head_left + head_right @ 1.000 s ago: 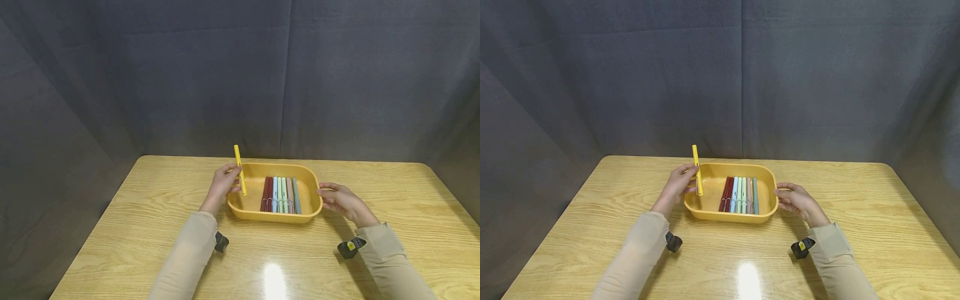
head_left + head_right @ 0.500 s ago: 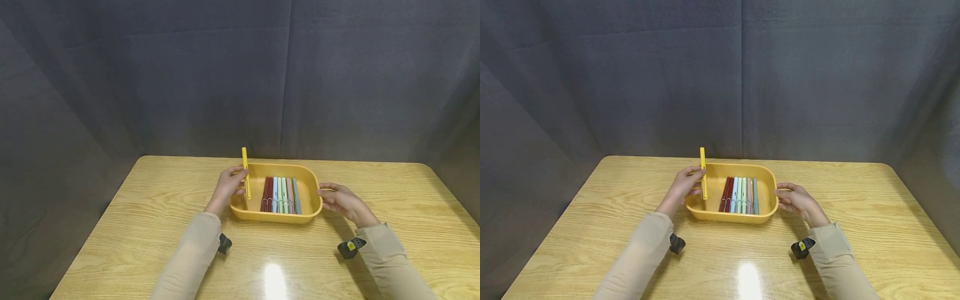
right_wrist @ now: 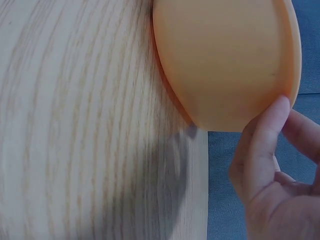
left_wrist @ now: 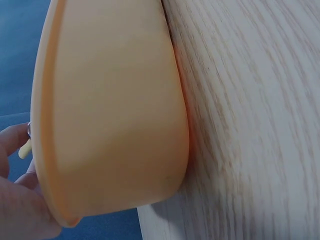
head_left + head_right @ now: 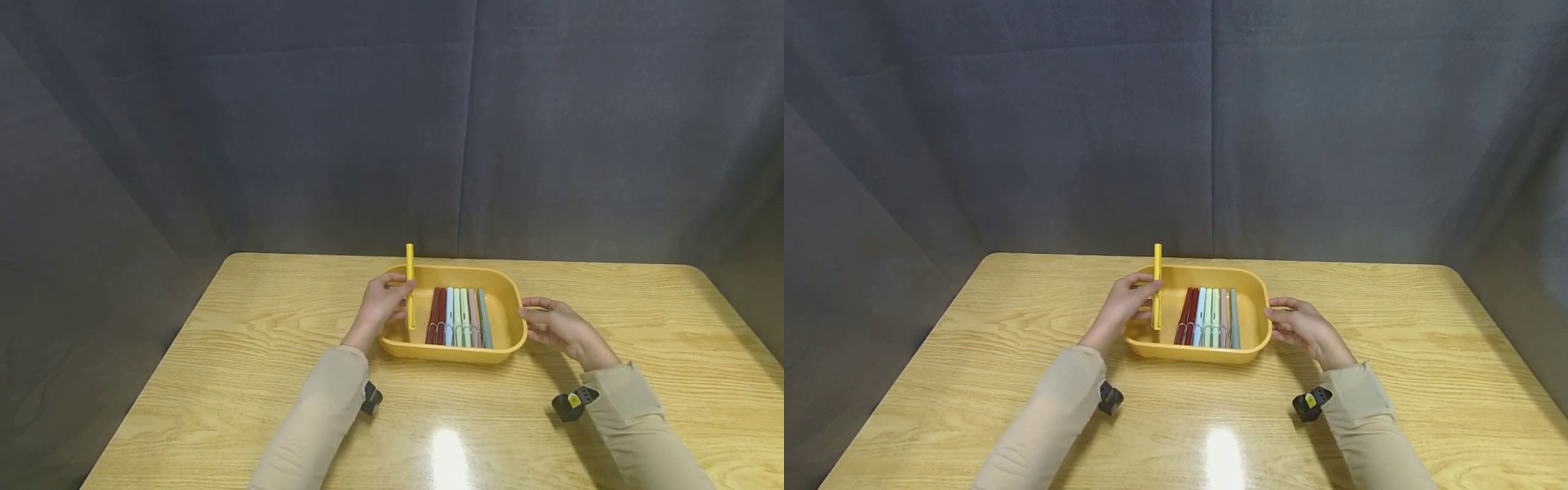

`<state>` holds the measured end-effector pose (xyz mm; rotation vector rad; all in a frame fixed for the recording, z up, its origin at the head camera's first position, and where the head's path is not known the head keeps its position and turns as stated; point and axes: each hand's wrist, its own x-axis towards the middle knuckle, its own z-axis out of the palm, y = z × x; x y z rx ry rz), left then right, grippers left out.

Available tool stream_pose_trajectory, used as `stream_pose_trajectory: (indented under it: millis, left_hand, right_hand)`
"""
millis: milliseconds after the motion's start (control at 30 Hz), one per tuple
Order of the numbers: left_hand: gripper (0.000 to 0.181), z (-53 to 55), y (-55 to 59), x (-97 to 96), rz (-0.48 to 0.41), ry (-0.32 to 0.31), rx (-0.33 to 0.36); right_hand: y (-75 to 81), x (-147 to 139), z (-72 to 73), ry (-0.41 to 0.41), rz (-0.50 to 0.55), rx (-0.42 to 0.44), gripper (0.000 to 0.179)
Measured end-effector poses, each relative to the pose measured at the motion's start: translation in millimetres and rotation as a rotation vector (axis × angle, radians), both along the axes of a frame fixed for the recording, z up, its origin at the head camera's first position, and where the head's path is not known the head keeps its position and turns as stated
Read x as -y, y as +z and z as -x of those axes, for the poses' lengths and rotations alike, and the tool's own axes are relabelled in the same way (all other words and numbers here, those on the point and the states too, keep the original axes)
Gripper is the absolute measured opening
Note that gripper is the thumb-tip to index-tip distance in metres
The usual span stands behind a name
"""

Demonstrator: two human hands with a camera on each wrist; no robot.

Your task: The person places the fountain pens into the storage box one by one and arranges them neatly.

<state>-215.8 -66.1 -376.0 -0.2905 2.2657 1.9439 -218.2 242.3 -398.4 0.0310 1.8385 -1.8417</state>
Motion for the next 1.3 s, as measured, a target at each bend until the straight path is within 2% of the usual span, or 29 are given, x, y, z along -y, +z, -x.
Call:
stream_pose_trajectory:
  millis: [233,733,1067,1300]
  left_hand:
    - [0.037,0.2,0.0,-6.1,0.016,-0.023,0.005]
    - [0.033,2.9,-7.2,-18.7,0.144,-0.061,0.051]
    - [0.034,-0.6,-7.4,-24.8,0.204,-0.072,0.073]
    - [0.032,-2.0,-10.5,-24.8,0.242,-0.082,0.068]
  right_hand:
    - [1.0,0.7,-0.5,-0.001,-0.017,-0.009,0.030]
    - [1.3,0.8,-2.2,-0.002,-0.012,-0.020,0.030]
    - [0.0,0.8,-0.8,0.005,-0.034,-0.019,0.040]
    - [0.8,0.9,-1.0,0.004,-0.034,-0.016,0.040]
